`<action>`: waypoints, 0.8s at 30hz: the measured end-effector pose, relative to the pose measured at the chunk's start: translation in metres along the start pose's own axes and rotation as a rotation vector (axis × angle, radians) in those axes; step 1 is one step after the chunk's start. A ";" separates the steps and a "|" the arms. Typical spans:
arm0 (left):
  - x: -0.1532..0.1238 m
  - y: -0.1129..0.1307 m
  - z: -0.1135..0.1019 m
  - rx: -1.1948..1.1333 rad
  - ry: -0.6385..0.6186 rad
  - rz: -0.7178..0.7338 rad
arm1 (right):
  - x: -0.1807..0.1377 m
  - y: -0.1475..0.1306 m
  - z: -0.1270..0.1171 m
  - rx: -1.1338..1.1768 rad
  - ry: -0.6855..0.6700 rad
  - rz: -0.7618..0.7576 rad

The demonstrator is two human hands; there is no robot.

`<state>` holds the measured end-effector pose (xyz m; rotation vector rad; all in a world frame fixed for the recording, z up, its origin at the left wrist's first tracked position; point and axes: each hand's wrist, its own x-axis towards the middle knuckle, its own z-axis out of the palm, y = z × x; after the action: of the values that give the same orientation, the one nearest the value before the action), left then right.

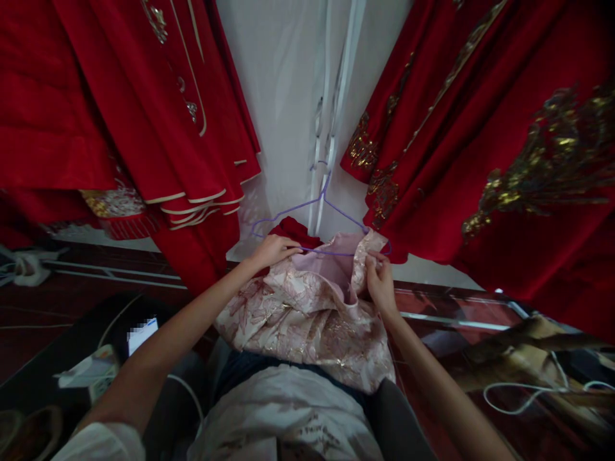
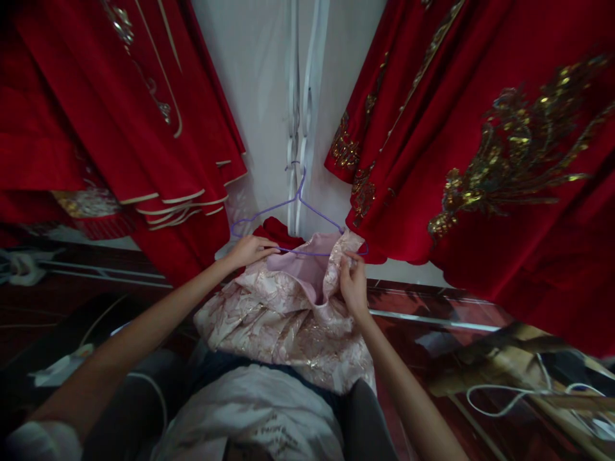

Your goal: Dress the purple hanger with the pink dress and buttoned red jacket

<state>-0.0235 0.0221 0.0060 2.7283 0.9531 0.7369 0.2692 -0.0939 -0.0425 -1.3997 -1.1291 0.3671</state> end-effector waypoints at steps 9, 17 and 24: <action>0.003 0.002 0.003 -0.146 -0.003 0.000 | 0.098 -0.059 -0.005 -0.377 -0.145 -0.608; -0.004 -0.030 -0.025 -0.273 0.561 -0.175 | 0.124 -0.025 -0.011 -0.544 -0.408 -0.404; -0.029 -0.075 -0.013 -0.287 0.531 -0.477 | 0.099 -0.016 -0.001 -0.281 -0.479 -0.323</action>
<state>-0.0904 0.0630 -0.0169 1.9711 1.3978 1.3889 0.3108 -0.0203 0.0123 -1.3739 -1.8304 0.3263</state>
